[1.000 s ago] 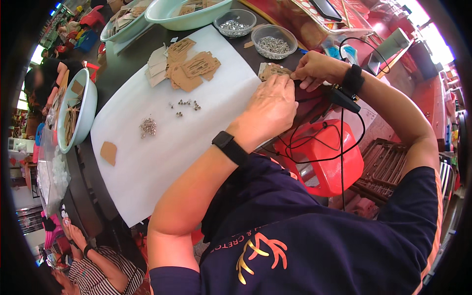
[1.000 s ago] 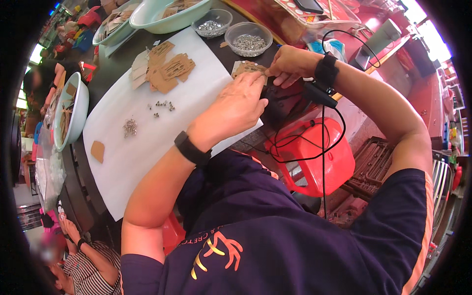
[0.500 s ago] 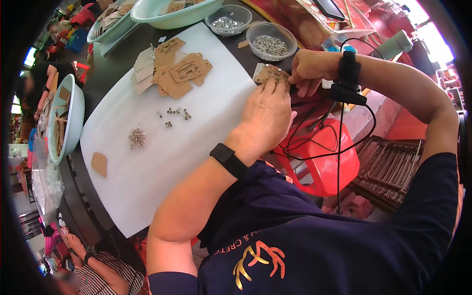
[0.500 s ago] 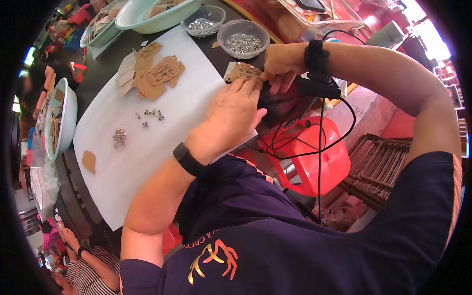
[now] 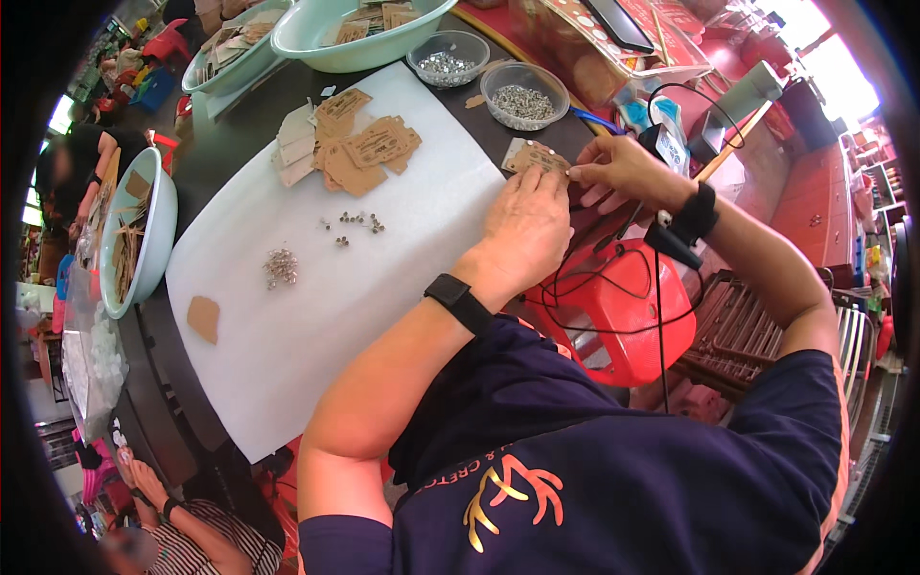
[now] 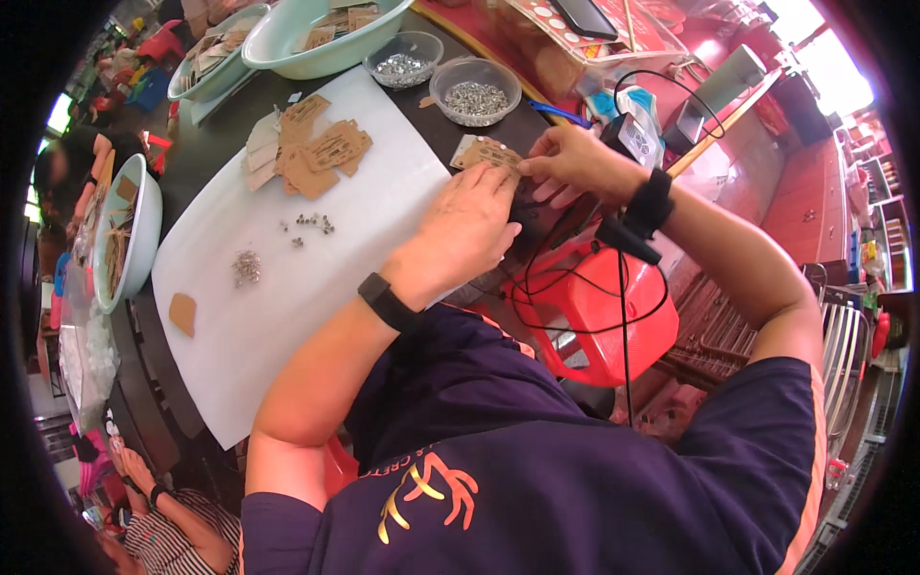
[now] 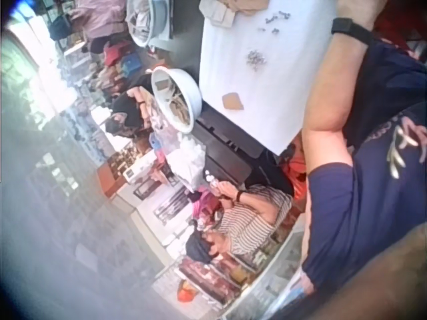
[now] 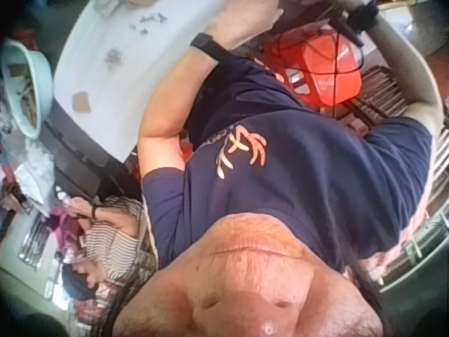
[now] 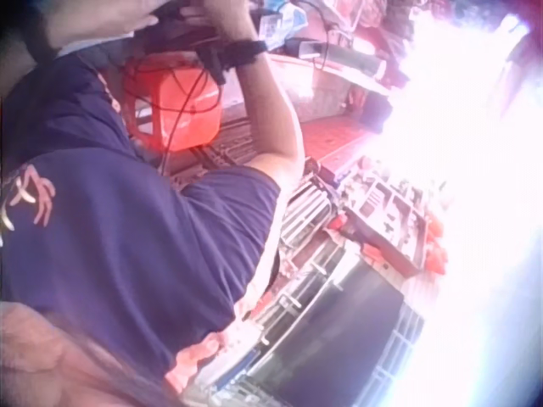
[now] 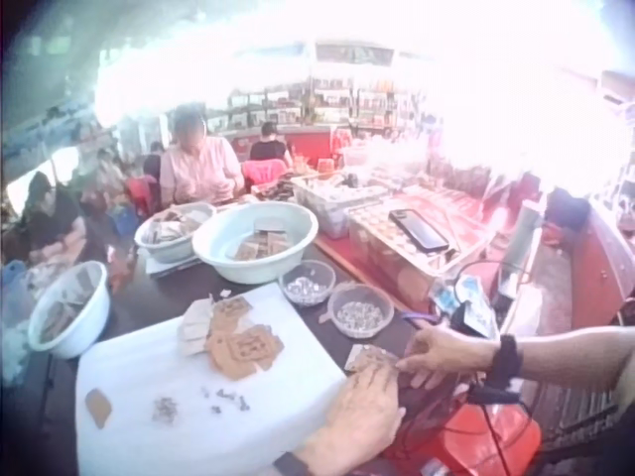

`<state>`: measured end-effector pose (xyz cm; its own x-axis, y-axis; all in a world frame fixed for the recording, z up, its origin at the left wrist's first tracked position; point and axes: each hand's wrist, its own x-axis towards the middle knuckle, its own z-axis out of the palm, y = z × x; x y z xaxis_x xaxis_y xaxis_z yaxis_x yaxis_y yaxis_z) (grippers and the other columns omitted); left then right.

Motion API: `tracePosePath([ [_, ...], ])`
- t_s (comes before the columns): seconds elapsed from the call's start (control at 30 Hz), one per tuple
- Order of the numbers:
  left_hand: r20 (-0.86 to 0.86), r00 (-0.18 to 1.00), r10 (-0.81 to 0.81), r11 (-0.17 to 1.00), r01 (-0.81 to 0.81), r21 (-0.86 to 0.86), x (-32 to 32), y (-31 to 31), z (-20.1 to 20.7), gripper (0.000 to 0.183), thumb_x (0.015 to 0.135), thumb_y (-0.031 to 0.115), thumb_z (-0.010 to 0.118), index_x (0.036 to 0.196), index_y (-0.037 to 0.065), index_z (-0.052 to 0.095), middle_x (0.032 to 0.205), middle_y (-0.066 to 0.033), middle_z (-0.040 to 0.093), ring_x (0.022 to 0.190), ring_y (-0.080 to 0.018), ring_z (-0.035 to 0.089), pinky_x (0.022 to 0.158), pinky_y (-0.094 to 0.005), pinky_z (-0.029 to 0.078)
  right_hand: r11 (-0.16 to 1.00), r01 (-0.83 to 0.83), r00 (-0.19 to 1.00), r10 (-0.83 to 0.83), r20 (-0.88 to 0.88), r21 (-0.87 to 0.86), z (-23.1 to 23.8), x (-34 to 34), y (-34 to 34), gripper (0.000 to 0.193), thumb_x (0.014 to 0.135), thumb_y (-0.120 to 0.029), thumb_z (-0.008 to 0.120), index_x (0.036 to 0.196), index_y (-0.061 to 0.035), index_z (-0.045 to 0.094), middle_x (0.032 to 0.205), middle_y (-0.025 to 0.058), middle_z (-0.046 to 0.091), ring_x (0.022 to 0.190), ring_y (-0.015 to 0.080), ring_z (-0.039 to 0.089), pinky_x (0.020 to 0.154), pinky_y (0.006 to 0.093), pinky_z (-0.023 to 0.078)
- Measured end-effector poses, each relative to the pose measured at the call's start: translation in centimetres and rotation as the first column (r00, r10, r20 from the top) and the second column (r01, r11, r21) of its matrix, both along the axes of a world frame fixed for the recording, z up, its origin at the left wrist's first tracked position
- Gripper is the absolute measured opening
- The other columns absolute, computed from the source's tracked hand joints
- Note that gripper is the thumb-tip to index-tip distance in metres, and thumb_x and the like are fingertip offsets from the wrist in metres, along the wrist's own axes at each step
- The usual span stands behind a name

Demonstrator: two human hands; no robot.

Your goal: Attach metal rivets to leather shoe brand tags and stack them.

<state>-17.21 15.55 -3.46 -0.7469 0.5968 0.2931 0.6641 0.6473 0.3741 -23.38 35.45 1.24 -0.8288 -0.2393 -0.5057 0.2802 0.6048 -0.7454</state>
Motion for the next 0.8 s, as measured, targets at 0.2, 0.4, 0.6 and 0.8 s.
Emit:
tracePosePath([
  [0.2,0.025,0.997,-0.067,0.997,0.066,0.042,0.8,-0.1,0.4,0.047,0.083,0.021,0.067,0.118,-0.008,0.057,0.127,-0.0231,0.054,0.125,-0.0381,0.046,0.107,-0.0452,0.037,0.885,0.355,0.934,-0.350,0.073,-0.301,-3.8,2.2,-0.3,0.043,0.085,-0.027,0.076,0.112,-0.0028,0.053,0.087,0.0027,0.061,0.070,0.0108,0.060,0.060,0.0237,0.050],
  [0.4,0.017,1.000,0.005,0.981,-0.008,0.194,6.5,-3.3,5.3,0.046,0.085,0.020,0.067,0.121,-0.007,0.057,0.128,-0.0233,0.055,0.128,-0.0415,0.044,0.108,-0.0464,0.037,0.968,0.171,0.966,-0.201,-0.161,-0.181,1.0,2.7,1.3,0.042,0.088,-0.020,0.071,0.123,-0.0017,0.056,0.083,-0.0005,0.060,0.065,0.0058,0.055,0.052,0.0195,0.041],
  [0.6,0.133,0.970,0.205,0.920,-0.237,0.313,10.1,-8.9,7.0,0.039,0.085,0.016,0.069,0.119,-0.001,0.060,0.126,-0.0175,0.058,0.123,-0.0354,0.050,0.102,-0.0420,0.043,0.955,-0.111,0.946,0.016,-0.323,-0.277,7.4,-3.7,-3.3,0.025,0.093,-0.022,0.066,0.111,-0.0049,0.063,0.076,-0.0023,0.061,0.061,0.0037,0.056,0.050,0.0191,0.044],
  [0.8,0.183,0.896,0.405,0.807,-0.445,0.389,12.0,-13.5,5.8,0.031,0.086,0.007,0.067,0.116,0.001,0.062,0.115,-0.0141,0.064,0.107,-0.0292,0.059,0.089,-0.0361,0.048,0.732,-0.235,0.929,-0.024,-0.369,-0.639,9.2,-14.6,-11.6,0.036,0.096,-0.026,0.062,0.122,-0.0015,0.058,0.091,-0.0002,0.064,0.072,0.0062,0.061,0.065,0.0192,0.051],
])
